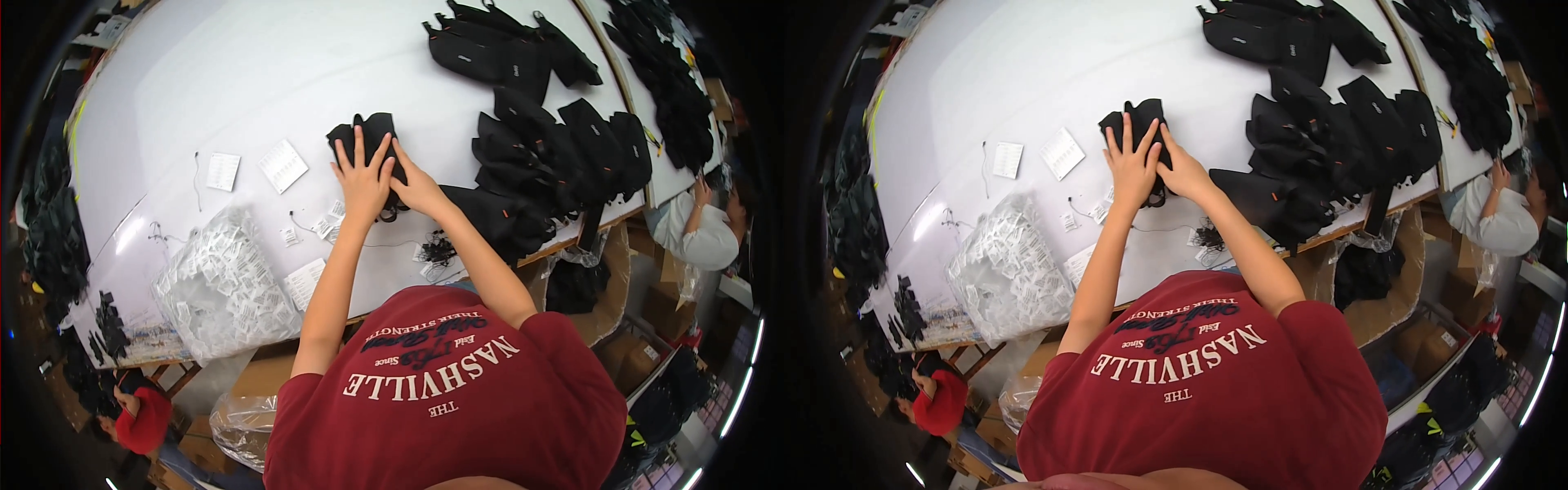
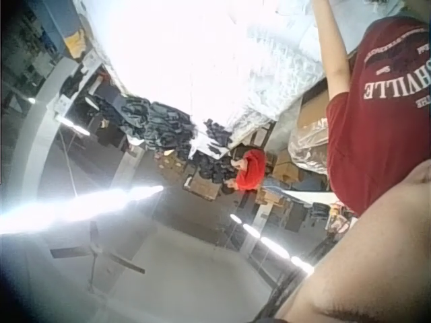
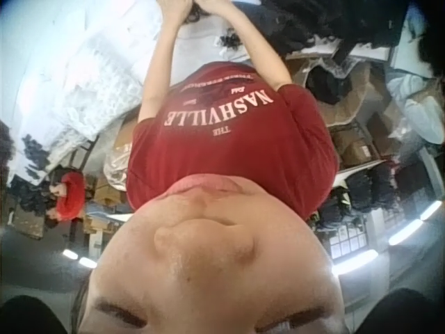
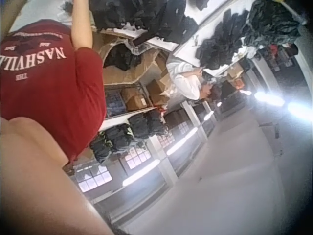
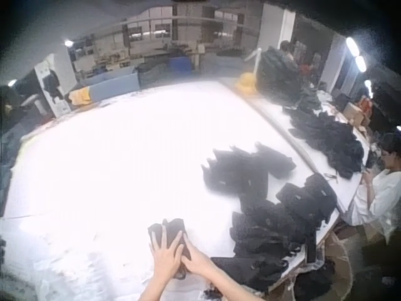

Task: Packing small black zippered pouches into a large shipping box lined with plastic.

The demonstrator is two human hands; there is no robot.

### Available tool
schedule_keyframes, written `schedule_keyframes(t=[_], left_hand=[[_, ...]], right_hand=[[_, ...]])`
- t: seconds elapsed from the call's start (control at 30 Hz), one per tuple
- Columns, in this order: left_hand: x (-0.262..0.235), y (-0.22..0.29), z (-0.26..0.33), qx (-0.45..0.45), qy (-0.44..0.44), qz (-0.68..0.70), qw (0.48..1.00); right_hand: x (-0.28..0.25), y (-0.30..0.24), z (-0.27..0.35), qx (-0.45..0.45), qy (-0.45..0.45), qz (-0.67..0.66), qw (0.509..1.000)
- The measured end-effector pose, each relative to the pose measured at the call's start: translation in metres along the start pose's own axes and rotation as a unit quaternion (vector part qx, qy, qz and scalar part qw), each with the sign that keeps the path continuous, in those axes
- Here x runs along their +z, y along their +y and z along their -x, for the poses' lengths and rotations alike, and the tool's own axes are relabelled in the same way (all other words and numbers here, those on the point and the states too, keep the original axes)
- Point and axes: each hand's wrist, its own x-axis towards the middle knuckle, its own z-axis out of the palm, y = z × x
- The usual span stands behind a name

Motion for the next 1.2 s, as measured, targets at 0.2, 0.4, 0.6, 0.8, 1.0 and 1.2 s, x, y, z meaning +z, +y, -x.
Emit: schedule_keyframes(t=[0.2, 0.4, 0.6, 0.8, 1.0, 1.2], left_hand=[[-0.004, -0.01, 0.006, -0.004, -0.005, -0.052, 0.999], [0.005, 0.0, 0.001, 0.008, 0.0, -0.048, 0.999], [0.004, -0.006, 0.005, 0.012, 0.035, -0.036, 0.999], [0.007, -0.002, 0.002, -0.006, 0.036, -0.022, 0.999], [0.003, -0.003, 0.005, -0.001, 0.025, 0.009, 1.0], [-0.001, 0.019, -0.003, -0.04, -0.013, 0.033, 0.999]], right_hand=[[-0.149, -0.036, -0.036, -0.139, 0.281, 0.377, 0.871], [-0.25, 0.018, -0.066, 0.125, 0.156, 0.473, 0.858], [-0.212, -0.039, -0.067, -0.122, 0.16, -0.189, 0.961], [-0.044, 0.023, -0.057, 0.12, 0.038, -0.378, 0.917], [-0.028, 0.054, -0.05, 0.136, 0.042, -0.2, 0.97], [-0.002, 0.032, -0.025, 0.097, 0.044, -0.275, 0.955]])
